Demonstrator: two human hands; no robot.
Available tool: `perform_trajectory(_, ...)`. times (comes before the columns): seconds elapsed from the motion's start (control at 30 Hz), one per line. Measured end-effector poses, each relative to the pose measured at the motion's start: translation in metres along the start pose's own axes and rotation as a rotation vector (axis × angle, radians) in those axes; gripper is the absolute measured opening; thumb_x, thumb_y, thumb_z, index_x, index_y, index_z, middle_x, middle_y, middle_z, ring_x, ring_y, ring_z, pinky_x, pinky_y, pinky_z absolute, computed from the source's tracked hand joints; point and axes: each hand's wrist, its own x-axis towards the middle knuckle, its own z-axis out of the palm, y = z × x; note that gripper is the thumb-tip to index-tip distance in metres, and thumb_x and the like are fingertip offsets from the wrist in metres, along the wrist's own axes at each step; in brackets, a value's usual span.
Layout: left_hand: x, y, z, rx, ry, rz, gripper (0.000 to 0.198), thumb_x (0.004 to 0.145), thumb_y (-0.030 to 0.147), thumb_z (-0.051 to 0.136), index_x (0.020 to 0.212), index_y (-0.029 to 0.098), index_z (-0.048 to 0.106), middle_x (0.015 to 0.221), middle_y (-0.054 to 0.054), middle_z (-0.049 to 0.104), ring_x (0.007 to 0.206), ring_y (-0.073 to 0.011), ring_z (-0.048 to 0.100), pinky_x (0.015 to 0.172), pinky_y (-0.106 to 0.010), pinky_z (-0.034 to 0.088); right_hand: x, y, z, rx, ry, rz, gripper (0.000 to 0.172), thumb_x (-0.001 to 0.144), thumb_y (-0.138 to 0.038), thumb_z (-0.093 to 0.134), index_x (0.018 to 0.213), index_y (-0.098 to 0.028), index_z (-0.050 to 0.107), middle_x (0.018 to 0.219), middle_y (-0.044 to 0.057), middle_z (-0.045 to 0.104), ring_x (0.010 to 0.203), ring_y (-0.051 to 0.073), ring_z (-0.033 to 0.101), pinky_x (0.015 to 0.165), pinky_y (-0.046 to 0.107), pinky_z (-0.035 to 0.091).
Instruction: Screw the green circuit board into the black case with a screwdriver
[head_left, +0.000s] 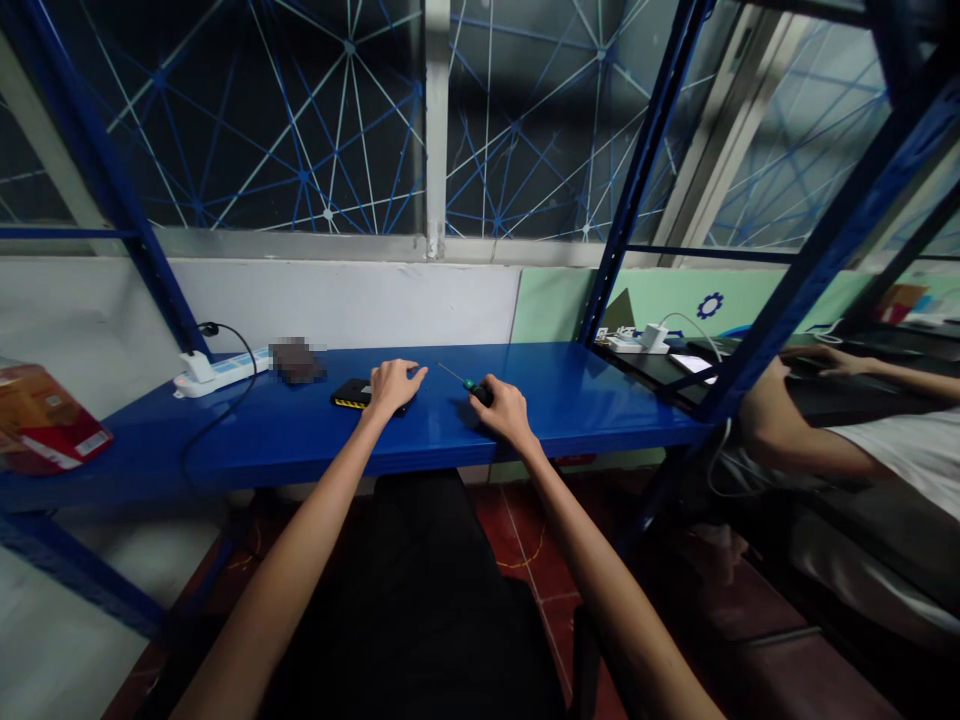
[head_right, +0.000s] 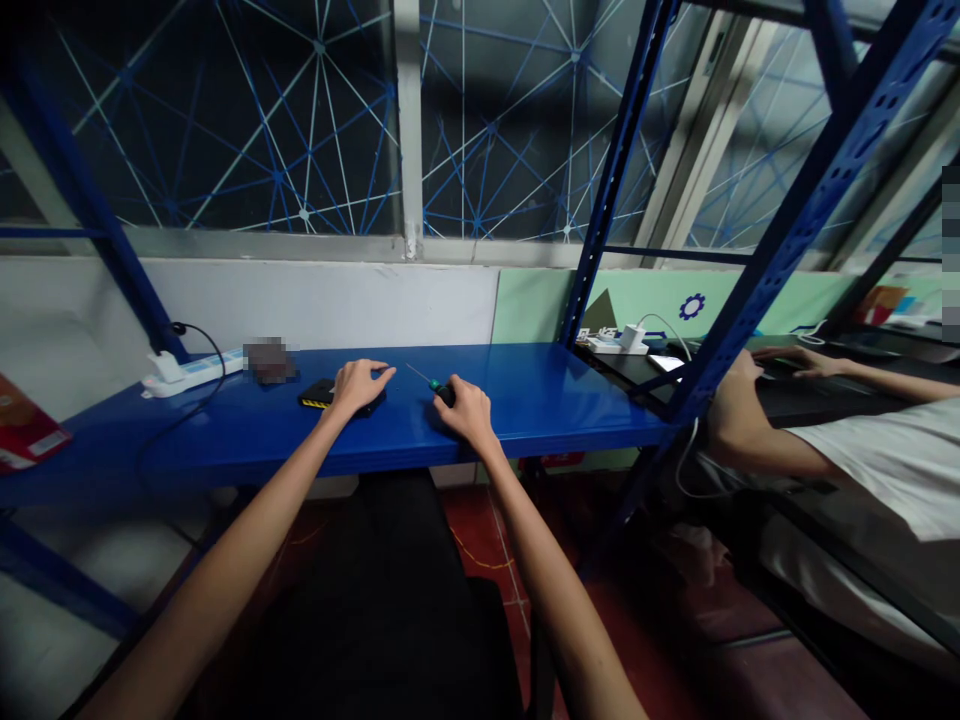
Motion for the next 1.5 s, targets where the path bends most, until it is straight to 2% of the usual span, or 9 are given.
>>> perform_trajectory(0.1, -0.004, -0.028, -0.008, -0.008, 0.002, 0.012, 0.044, 0.096, 0.051, 0.049, 0.114, 0.022, 0.075, 0.117, -0.008, 0.073, 0.113, -0.0304, 0.065, 0.093, -0.038, 0.049, 0.001, 0.000, -0.002, 0.037, -0.068, -0.061, 0.023, 0.083, -0.041, 0.058, 0.080, -0.021, 0.067, 0.074, 0.004, 0.069, 0.066, 0.016, 0.056, 0.057, 0.026, 0.024)
perform_trajectory(0.23, -0.008, -0.074, -0.014, -0.003, -0.102, 0.142, 0.049, 0.097, 0.058, 0.041, 0.118, 0.027, 0.073, 0.127, -0.003, 0.069, 0.120, -0.0268, 0.060, 0.098, -0.035, 0.045, 0.003, 0.000, -0.004, 0.108, -0.228, -0.150, 0.022, 0.081, -0.038, 0.060, 0.080, -0.019, 0.072, 0.069, 0.002, 0.067, 0.061, 0.014, 0.052, 0.057, 0.026, 0.026)
perform_trajectory(0.33, -0.013, -0.089, -0.010, 0.114, -0.166, 0.189, 0.053, 0.098, 0.059, 0.036, 0.123, 0.027, 0.069, 0.132, -0.007, 0.065, 0.125, -0.0293, 0.055, 0.103, -0.040, 0.040, 0.004, -0.002, -0.005, 0.152, -0.305, -0.168, 0.030, 0.082, -0.046, 0.063, 0.082, -0.019, 0.076, 0.070, 0.002, 0.069, 0.061, 0.014, 0.052, 0.058, 0.025, 0.027)
perform_trajectory(0.47, -0.019, -0.077, -0.005, 0.281, -0.158, 0.158, 0.055, 0.103, 0.050, 0.024, 0.123, 0.024, 0.068, 0.119, -0.015, 0.065, 0.116, -0.0324, 0.056, 0.097, -0.047, 0.041, 0.004, -0.003, -0.006, 0.189, -0.330, -0.167, 0.046, 0.083, -0.059, 0.060, 0.073, -0.017, 0.075, 0.061, 0.001, 0.064, 0.057, 0.012, 0.047, 0.057, 0.026, 0.027)
perform_trajectory(0.67, -0.027, -0.062, -0.010, 0.343, -0.171, 0.139, 0.054, 0.105, 0.047, 0.021, 0.122, 0.024, 0.066, 0.116, -0.015, 0.063, 0.115, -0.0326, 0.054, 0.094, -0.048, 0.041, 0.005, -0.002, -0.003, 0.277, -0.306, -0.182, 0.046, 0.085, -0.057, 0.060, 0.072, -0.015, 0.074, 0.061, 0.000, 0.061, 0.058, 0.011, 0.044, 0.057, 0.025, 0.028)
perform_trajectory(1.13, -0.026, -0.062, -0.009, 0.363, -0.124, 0.109, 0.057, 0.103, 0.048, 0.022, 0.110, 0.020, 0.072, 0.110, -0.015, 0.067, 0.111, -0.0334, 0.057, 0.094, -0.048, 0.041, 0.005, -0.003, -0.005, 0.279, -0.305, -0.162, 0.046, 0.083, -0.058, 0.060, 0.072, -0.015, 0.074, 0.062, 0.000, 0.061, 0.058, 0.011, 0.044, 0.056, 0.025, 0.028)
perform_trajectory(1.5, -0.028, -0.060, -0.010, 0.383, -0.114, 0.095, 0.048, 0.102, 0.040, 0.028, 0.104, 0.021, 0.071, 0.109, -0.014, 0.067, 0.110, -0.0322, 0.058, 0.093, -0.048, 0.042, 0.004, -0.002, -0.004, 0.273, -0.289, -0.155, 0.047, 0.082, -0.059, 0.061, 0.071, -0.016, 0.074, 0.059, -0.001, 0.057, 0.057, 0.011, 0.041, 0.055, 0.026, 0.025)
